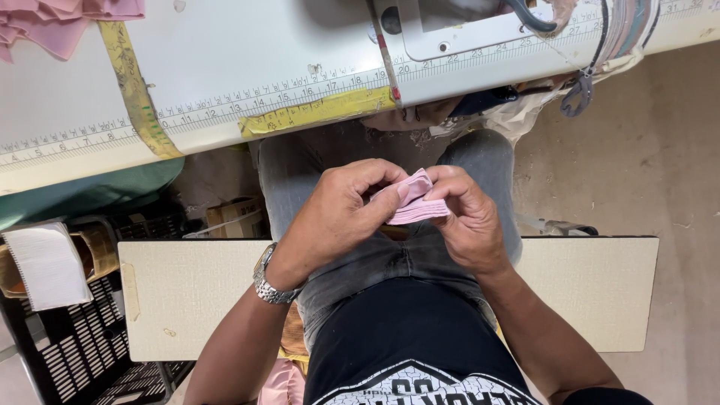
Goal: Measuring and cutting pink fabric strips using scissors at a sewing factory workstation.
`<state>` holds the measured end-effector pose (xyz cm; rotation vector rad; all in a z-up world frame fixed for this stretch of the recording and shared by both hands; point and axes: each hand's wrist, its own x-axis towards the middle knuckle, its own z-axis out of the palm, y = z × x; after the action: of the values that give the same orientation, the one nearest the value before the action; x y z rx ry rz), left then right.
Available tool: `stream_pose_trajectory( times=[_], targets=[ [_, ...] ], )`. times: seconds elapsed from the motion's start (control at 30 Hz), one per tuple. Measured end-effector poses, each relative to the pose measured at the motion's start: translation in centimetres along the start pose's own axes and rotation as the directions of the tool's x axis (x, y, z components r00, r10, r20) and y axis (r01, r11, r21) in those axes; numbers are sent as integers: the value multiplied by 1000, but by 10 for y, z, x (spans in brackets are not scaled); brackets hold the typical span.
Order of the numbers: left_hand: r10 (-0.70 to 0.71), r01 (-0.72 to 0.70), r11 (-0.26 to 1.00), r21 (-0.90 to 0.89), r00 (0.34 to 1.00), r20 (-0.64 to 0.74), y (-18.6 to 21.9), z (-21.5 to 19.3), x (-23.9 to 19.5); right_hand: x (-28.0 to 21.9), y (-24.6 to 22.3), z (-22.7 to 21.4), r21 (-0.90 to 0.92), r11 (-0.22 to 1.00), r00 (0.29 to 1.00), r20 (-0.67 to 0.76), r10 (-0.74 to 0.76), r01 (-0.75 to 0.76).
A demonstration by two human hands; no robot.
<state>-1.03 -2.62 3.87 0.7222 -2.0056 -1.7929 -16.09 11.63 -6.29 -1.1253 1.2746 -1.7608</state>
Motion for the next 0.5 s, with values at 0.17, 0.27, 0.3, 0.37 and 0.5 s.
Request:
stream_pose_trajectory(
  times=[0.17,0.27,0.3,0.37,0.5],
  targets=[
    [21,-23,998,61,999,41,4,1,0,-1,2,3,59,997,997,-38,61,-58],
    [45,-52,992,116,997,60,1,0,3,-2,1,6,61,995,995,-61,82,-78],
    [46,-53,992,117,997,61,1,0,2,-3,2,7,61,995,995,-61,81,-77],
    [68,-82,976,201,995,72,2,1,1,-3,2,9,52,992,988,-99,119,-114],
    [134,-175,948,267,978,163,15,0,-8,-6,7,7,70,990,982,-133,133,-124]
  ],
)
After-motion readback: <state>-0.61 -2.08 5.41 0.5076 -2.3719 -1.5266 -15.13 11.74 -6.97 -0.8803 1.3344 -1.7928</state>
